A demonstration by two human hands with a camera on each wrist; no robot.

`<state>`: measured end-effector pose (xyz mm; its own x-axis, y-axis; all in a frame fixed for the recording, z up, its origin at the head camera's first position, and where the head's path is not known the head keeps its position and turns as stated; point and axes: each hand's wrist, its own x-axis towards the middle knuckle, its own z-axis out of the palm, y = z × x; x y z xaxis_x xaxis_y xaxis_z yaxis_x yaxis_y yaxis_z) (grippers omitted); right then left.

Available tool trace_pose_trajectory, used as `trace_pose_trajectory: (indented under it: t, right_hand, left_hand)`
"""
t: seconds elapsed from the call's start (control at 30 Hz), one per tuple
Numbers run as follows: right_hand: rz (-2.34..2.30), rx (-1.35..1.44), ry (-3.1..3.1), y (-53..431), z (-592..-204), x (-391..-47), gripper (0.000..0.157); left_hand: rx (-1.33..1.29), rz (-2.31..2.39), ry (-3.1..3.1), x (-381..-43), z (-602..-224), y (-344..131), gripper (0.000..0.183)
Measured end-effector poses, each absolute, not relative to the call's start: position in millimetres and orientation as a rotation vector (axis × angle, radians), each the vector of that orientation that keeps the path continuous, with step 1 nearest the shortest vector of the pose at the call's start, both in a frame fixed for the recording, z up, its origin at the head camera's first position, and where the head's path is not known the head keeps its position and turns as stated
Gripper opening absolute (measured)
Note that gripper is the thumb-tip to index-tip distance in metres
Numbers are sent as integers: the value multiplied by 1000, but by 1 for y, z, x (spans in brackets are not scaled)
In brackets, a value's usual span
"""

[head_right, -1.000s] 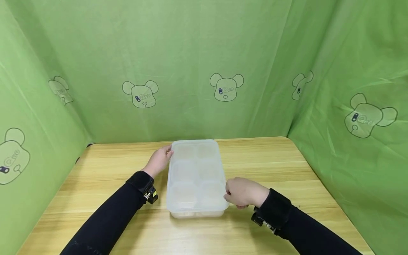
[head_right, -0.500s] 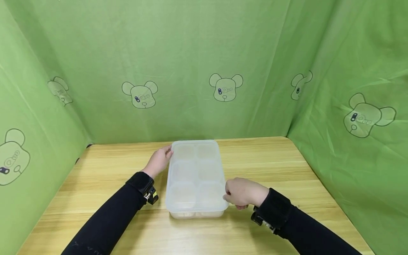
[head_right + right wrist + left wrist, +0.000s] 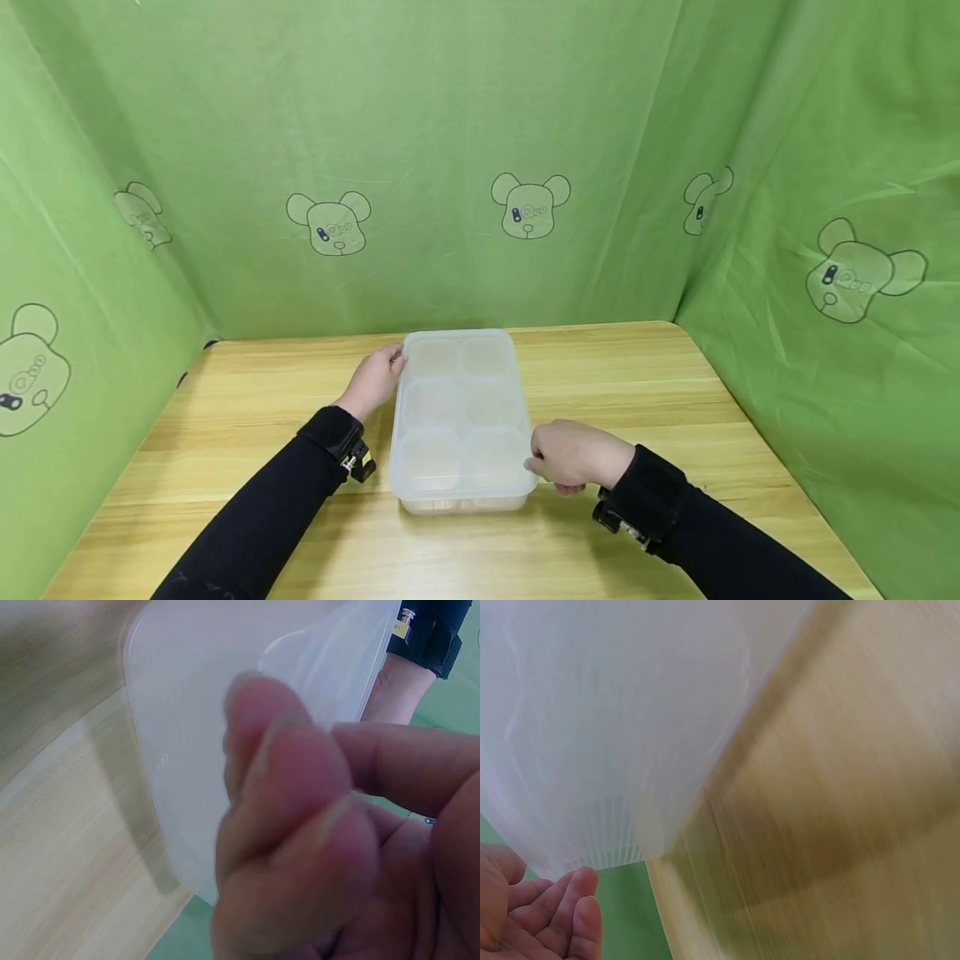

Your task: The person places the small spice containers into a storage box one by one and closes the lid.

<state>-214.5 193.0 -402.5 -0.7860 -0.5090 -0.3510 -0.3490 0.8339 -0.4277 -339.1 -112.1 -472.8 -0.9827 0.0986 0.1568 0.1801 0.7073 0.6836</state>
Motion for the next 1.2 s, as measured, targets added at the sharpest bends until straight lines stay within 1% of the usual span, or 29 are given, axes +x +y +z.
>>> trace_pose_trajectory:
  t: [0.47,0.7,1.0,1.2]
  right_hand:
    - [-510,-613,2519,198,-403,-216,35]
    - [-542,-581,2558,203,-408,-221,34]
    - [-589,-517,2679,202,-410,-244,33]
    - [-644,-452,2724,197,-418,-265,34]
  left_hand:
    - [-247,-1223,-2786,-339,-477,-115,45]
    - [-285,-1179,-2805,-326,-478,-119,43]
    - [-235,-1052,-2853,-301,-465,-114,45]
    - [-196,-974,-2853,-292,-466,-111,44]
